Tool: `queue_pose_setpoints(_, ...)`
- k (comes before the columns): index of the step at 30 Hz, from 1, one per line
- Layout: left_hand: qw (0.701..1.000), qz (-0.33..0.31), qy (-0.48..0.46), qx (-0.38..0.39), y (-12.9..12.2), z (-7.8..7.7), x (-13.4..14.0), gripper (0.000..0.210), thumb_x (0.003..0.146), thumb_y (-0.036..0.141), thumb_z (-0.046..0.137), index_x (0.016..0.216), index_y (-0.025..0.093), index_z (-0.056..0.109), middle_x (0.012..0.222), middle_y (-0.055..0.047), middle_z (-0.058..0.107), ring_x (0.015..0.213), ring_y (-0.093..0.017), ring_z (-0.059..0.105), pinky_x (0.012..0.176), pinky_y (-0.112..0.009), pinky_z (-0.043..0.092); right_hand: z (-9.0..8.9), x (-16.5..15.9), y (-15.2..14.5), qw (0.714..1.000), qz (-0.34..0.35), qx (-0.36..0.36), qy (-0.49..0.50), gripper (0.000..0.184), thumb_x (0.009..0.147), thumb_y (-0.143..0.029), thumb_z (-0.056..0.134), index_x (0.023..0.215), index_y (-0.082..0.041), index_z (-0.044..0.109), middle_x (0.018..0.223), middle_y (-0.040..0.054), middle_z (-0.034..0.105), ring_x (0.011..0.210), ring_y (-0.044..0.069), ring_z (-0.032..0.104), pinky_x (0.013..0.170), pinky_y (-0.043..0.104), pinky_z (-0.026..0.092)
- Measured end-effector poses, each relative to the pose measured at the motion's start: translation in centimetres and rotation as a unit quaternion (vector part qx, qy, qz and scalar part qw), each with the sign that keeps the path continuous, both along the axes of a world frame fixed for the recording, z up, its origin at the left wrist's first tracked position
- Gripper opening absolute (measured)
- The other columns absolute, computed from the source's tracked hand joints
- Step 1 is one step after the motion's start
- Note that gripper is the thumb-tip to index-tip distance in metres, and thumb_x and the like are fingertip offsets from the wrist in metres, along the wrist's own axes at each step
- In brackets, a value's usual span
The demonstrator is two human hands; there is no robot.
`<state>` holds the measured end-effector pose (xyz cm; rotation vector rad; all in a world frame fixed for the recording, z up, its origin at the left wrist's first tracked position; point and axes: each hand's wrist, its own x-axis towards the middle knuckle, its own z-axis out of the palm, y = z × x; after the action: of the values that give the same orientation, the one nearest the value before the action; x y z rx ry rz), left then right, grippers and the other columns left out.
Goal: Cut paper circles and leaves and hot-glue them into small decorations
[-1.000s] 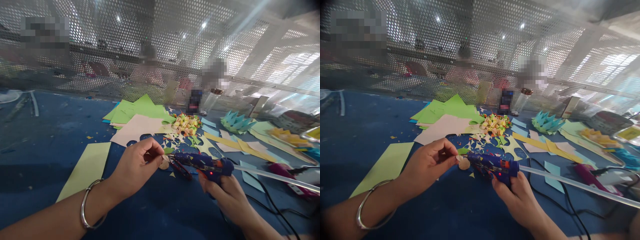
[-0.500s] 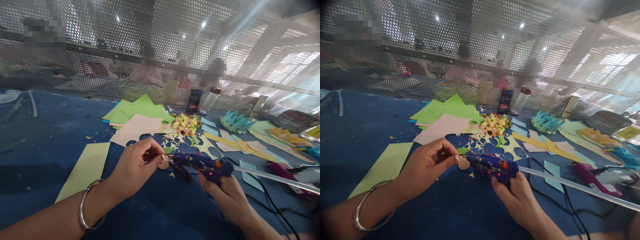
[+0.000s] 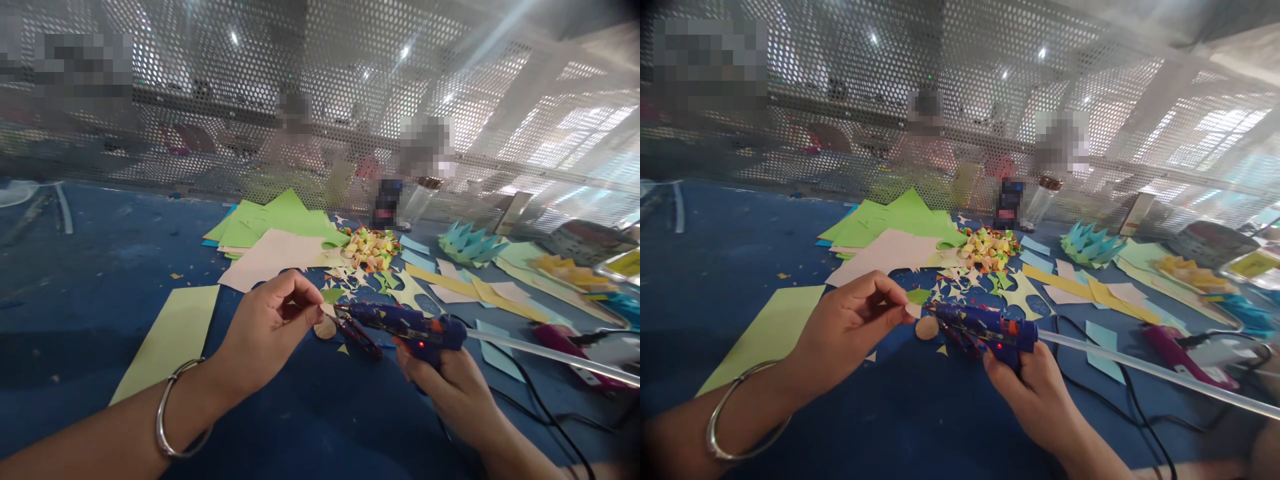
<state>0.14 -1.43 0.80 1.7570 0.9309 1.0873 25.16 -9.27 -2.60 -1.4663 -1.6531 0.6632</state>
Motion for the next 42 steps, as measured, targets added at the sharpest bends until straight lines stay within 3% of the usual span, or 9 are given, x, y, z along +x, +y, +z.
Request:
queue_pose_setpoints(7, 0.994, 0.024, -0.082, -0.065, 0.7, -0.1, 0.2, 0.028, 0.083, 0.031, 0.077, 0.105, 0.023, 0.061, 0.077, 0.004, 0.061, 0.069, -0.011, 0.059, 0.063, -0.023, 0.048, 0.3, 1.1, 0.2, 0.997, -0.059, -0.047, 0.028, 0.047, 0.090, -0.050, 0.061, 0.056, -0.019, 0.054, 0.057, 0.0020, 0.053, 0.055, 0.014, 0.047, 0.052, 0.027, 0.036)
queue_pose_setpoints(14, 0.976, 0.043, -0.128, -0.171, 1.3, -0.9, 0.1, 0.029, 0.076, 0.028, 0.082, 0.099, 0.018, 0.068, 0.080, 0.001, 0.065, 0.069, -0.011, 0.058, 0.061, -0.023, 0.045, 0.2, 3.8, 1.2, 0.957, -0.116, -0.216, 0.158, 0.043, 0.085, -0.058, 0.067, 0.070, -0.021, 0.051, 0.051, -0.0033, 0.055, 0.037, 0.008, 0.040, 0.035, 0.020, 0.025)
queue_pose_setpoints(21, 0.953, 0.025, -0.178, -0.244, 1.3, -1.1, 0.4, 0.027, 0.072, 0.022, 0.085, 0.093, 0.016, 0.068, 0.082, 0.000, 0.067, 0.074, -0.009, 0.060, 0.067, -0.022, 0.046, -0.5, 6.0, 2.4, 0.959, -0.129, -0.249, 0.049, 0.049, 0.079, -0.066, 0.066, 0.068, -0.020, 0.053, 0.056, -0.0030, 0.053, 0.047, 0.016, 0.060, 0.039, 0.024, 0.041)
queue_pose_setpoints(24, 0.949, 0.022, -0.184, -0.254, 1.2, -1.1, 0.4, 0.027, 0.072, 0.021, 0.085, 0.092, 0.016, 0.068, 0.083, 0.001, 0.068, 0.074, -0.008, 0.058, 0.067, -0.021, 0.045, 0.3, 6.3, 2.3, 0.954, -0.141, -0.218, -0.153, 0.051, 0.081, -0.069, 0.060, 0.065, -0.021, 0.055, 0.053, -0.0012, 0.053, 0.046, 0.017, 0.058, 0.042, 0.026, 0.038)
queue_pose_setpoints(27, 0.950, 0.008, -0.182, -0.255, 1.0, -1.0, 0.5, 0.027, 0.072, 0.020, 0.084, 0.094, 0.016, 0.068, 0.085, 0.001, 0.068, 0.076, -0.009, 0.059, 0.068, -0.021, 0.044, 1.9, 5.5, 1.6, 0.914, -0.197, -0.108, -0.339, 0.043, 0.083, -0.066, 0.061, 0.078, -0.024, 0.068, 0.062, 0.0033, 0.066, 0.054, 0.021, 0.060, 0.046, 0.028, 0.032)
queue_pose_setpoints(29, 0.950, -0.004, -0.178, -0.256, 0.9, -0.9, 0.5, 0.027, 0.073, 0.021, 0.084, 0.093, 0.016, 0.068, 0.083, 0.001, 0.067, 0.076, -0.009, 0.058, 0.069, -0.021, 0.044, 3.1, 3.8, 1.4, 0.924, -0.188, -0.056, -0.328, 0.039, 0.086, -0.063, 0.060, 0.086, -0.025, 0.070, 0.069, 0.0038, 0.069, 0.058, 0.022, 0.062, 0.050, 0.030, 0.037)
queue_pose_setpoints(33, 0.958, -0.032, -0.140, -0.248, 0.8, -1.0, 0.6, 0.024, 0.075, 0.022, 0.082, 0.091, 0.015, 0.067, 0.079, 0.002, 0.065, 0.072, -0.009, 0.055, 0.068, -0.022, 0.042, 4.6, -0.8, 2.6, 0.980, -0.026, 0.006, -0.197, 0.030, 0.092, -0.051, 0.060, 0.096, -0.023, 0.070, 0.074, 0.0022, 0.069, 0.060, 0.016, 0.061, 0.058, 0.028, 0.047)
queue_pose_setpoints(37, 0.967, -0.052, -0.111, -0.224, 0.8, -1.3, 0.5, 0.023, 0.076, 0.024, 0.081, 0.089, 0.014, 0.066, 0.077, 0.001, 0.064, 0.069, -0.010, 0.054, 0.068, -0.024, 0.041, 5.1, -4.1, 4.6, 0.980, 0.062, 0.027, -0.185, 0.025, 0.090, -0.044, 0.066, 0.099, -0.022, 0.070, 0.078, 0.0017, 0.070, 0.059, 0.014, 0.061, 0.055, 0.026, 0.045)
queue_pose_setpoints(42, 0.975, -0.045, -0.092, -0.198, 1.1, -1.7, 0.6, 0.022, 0.076, 0.026, 0.080, 0.088, 0.014, 0.067, 0.077, 0.000, 0.064, 0.068, -0.011, 0.054, 0.067, -0.026, 0.041, 4.7, -5.1, 5.4, 0.976, 0.091, 0.058, -0.192, 0.012, 0.091, -0.029, 0.064, 0.084, -0.020, 0.069, 0.076, 0.0018, 0.069, 0.064, 0.014, 0.061, 0.056, 0.025, 0.042)
